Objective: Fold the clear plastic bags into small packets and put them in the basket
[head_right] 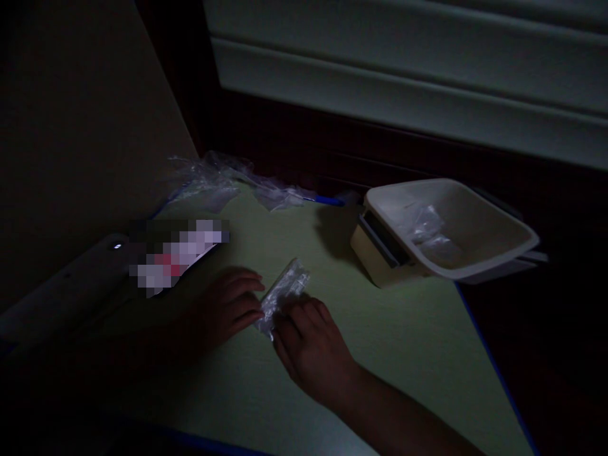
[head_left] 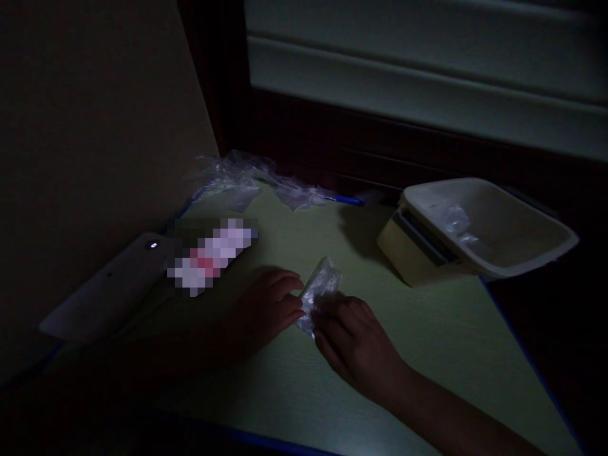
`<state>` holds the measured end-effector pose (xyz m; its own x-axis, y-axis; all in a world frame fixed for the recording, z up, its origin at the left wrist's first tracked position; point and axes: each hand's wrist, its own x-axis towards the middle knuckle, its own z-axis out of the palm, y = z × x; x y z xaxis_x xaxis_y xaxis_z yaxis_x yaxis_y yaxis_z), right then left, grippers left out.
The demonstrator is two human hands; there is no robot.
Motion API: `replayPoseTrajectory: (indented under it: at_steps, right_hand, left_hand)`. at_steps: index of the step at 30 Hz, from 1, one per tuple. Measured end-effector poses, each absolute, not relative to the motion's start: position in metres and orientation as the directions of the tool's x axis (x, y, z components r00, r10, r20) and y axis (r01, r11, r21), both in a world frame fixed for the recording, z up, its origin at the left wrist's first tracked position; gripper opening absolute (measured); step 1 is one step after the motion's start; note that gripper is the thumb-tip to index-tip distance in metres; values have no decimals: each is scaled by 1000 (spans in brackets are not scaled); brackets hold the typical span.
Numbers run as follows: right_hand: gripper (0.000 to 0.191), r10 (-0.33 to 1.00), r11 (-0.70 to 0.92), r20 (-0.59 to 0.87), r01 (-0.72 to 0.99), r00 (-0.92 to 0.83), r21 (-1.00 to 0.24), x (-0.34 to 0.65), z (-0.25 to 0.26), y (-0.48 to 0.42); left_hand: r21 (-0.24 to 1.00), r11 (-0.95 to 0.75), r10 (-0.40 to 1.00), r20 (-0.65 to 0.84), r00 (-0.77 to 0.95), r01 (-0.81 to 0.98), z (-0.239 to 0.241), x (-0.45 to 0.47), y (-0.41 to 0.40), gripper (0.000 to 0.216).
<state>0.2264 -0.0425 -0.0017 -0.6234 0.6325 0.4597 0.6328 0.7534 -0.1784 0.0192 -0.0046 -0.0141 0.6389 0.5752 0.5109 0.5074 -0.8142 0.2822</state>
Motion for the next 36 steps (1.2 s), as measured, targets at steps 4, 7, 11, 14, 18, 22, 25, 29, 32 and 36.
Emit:
replayPoseTrajectory:
  at_steps: [4,7,11,14,18,22,25,29,32,36]
  right_hand:
    - [20,641,745,441,648,-628,-160,228,0,-42]
    - [22,643,745,419,651,-641,-147,230,1,-43]
    - [27,657,734,408,662,-634,-154,232,1,-43]
    - [29,647,738,425,659,-633,-142,233,1,-43]
    - [25,627,741,436,667,-646,-79,233,1,-44]
    - [19,576,762,460,648,-676,-3,235,-2,-43]
    - [18,548,774,491,633,-677,8,235,-3,-42]
    - [16,573,781,527,613,-627,-119,233,2,-42]
    - [18,582,790,531,584,-616,-189,232,6,-43]
    - [22,583,800,501,559,-640,-216,232,5,-43]
  left_hand:
    - [179,-914,405,475,782,364,-19,18,-2,17]
    - [156,-899,432,475,767,410,-19,17,-2,16]
    - [162,-892,450,407,795,422,-14,16,-2,17]
    - [203,-885,466,364,806,419,-12,14,-1,21]
    - [209,-892,452,354,819,402,-9,13,-1,21]
    - [192,-905,424,363,829,379,-8,13,-1,24]
    - [211,-897,440,379,814,388,-8,13,-2,28]
    - [256,-881,470,382,795,398,-9,12,-2,24]
    - [280,-873,483,378,790,400,-8,11,-2,10]
    - [333,-857,504,373,779,394,-7,8,-1,14]
